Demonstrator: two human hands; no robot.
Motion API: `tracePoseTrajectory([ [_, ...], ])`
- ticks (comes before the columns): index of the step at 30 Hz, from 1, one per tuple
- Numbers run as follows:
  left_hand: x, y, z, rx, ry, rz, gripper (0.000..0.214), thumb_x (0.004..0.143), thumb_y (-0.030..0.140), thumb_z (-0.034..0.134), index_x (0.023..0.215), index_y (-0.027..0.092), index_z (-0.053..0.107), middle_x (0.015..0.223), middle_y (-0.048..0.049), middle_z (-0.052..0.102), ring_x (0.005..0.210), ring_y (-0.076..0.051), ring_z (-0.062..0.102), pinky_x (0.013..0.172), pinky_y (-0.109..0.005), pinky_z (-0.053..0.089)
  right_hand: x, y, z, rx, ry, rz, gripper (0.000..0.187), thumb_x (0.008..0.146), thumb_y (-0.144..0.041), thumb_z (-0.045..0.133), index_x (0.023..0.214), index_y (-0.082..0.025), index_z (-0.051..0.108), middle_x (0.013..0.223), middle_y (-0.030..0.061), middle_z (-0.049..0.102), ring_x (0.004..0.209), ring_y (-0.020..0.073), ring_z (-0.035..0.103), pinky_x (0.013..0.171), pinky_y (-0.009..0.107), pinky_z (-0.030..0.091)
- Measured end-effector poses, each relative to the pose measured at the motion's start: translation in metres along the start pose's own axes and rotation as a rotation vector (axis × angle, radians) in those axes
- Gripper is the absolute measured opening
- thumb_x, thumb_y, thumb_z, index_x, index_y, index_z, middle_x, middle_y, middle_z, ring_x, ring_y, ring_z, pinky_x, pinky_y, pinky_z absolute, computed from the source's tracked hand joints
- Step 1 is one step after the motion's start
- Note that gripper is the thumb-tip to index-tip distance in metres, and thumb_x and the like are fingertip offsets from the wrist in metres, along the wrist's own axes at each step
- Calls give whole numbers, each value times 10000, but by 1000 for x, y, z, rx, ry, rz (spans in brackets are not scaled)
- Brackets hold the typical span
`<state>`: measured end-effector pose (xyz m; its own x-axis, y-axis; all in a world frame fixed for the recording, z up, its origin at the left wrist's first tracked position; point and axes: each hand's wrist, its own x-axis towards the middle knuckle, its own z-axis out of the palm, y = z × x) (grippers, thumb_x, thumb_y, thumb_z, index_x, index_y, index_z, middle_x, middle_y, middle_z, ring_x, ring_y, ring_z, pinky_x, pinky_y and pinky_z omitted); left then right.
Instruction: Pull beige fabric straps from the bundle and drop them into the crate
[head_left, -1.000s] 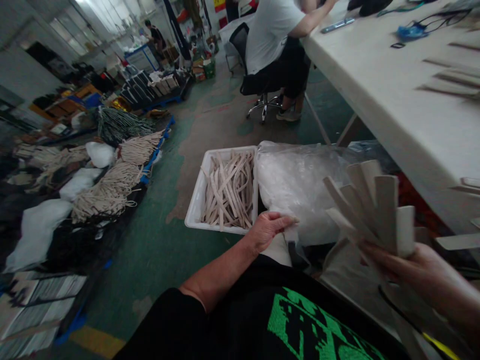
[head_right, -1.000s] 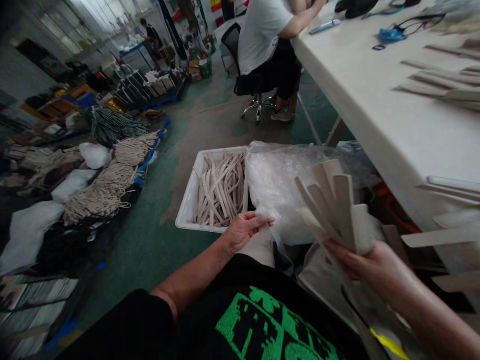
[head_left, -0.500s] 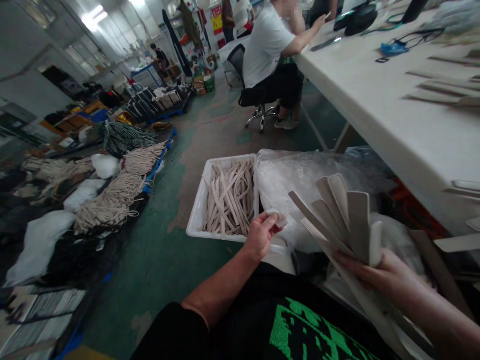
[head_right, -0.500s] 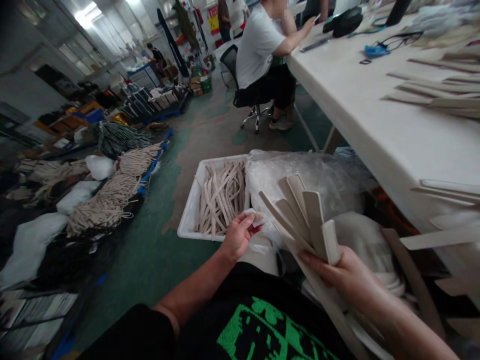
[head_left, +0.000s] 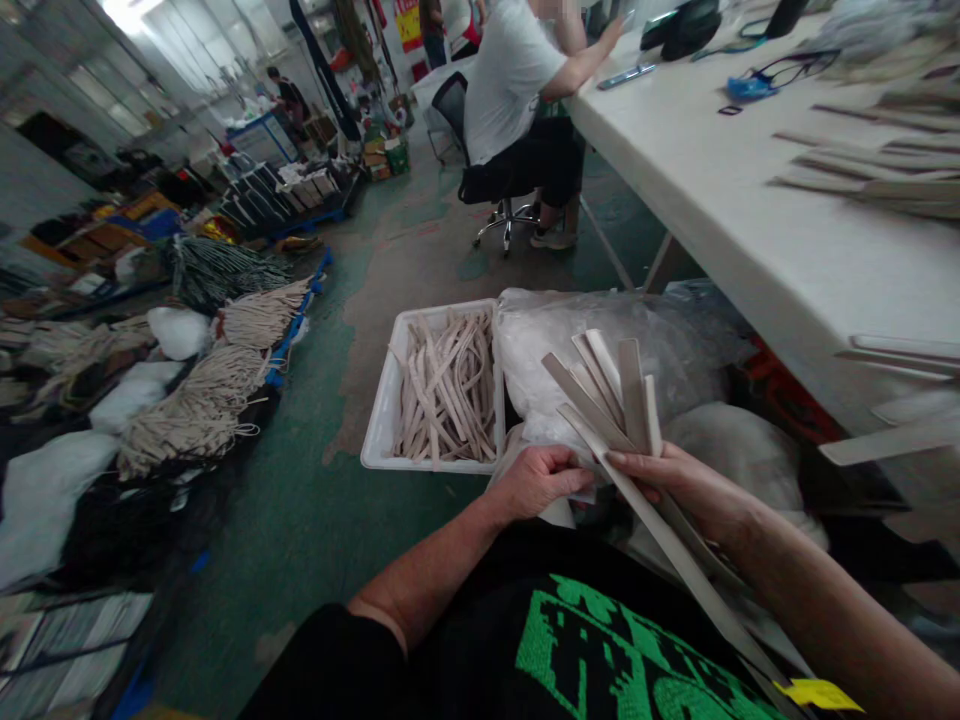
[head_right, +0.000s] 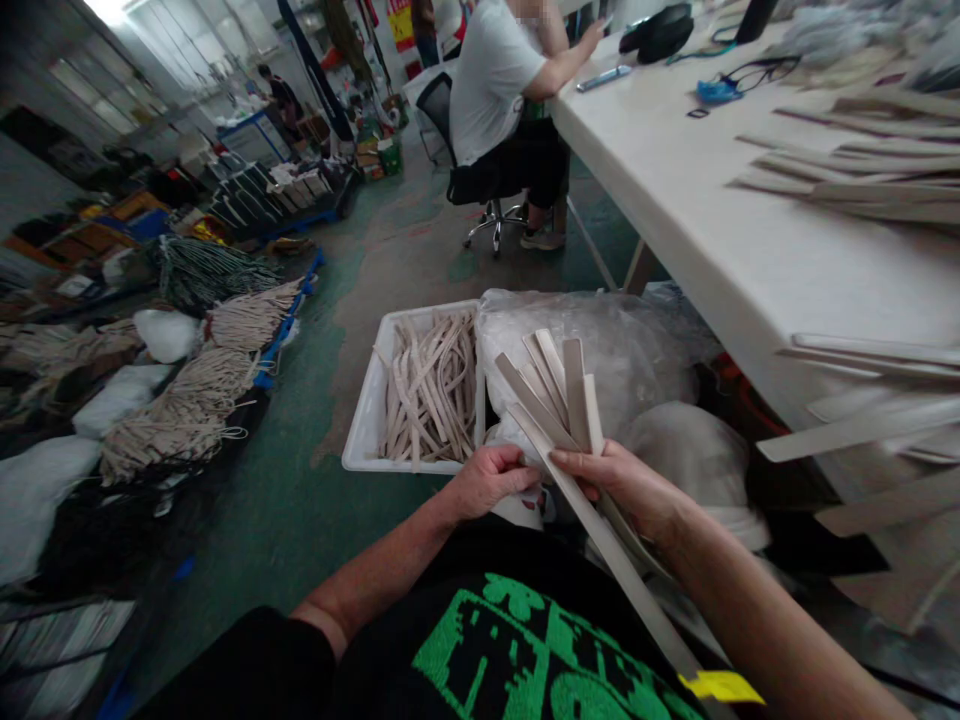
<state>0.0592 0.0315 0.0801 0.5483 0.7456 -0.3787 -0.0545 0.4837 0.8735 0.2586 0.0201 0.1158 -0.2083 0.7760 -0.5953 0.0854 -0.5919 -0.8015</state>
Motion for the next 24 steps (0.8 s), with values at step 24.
tracePoseTrajectory([
  [24, -37, 125, -165, -334, 779, 558, 390, 601, 341, 960, 624, 180, 606, 607, 55, 664, 577, -76, 628, 663, -202, 538, -3, -15, -31, -134, 344, -194, 561, 618, -755, 750, 711, -202, 738, 492, -6, 470, 500, 176, 428, 474, 321, 327],
])
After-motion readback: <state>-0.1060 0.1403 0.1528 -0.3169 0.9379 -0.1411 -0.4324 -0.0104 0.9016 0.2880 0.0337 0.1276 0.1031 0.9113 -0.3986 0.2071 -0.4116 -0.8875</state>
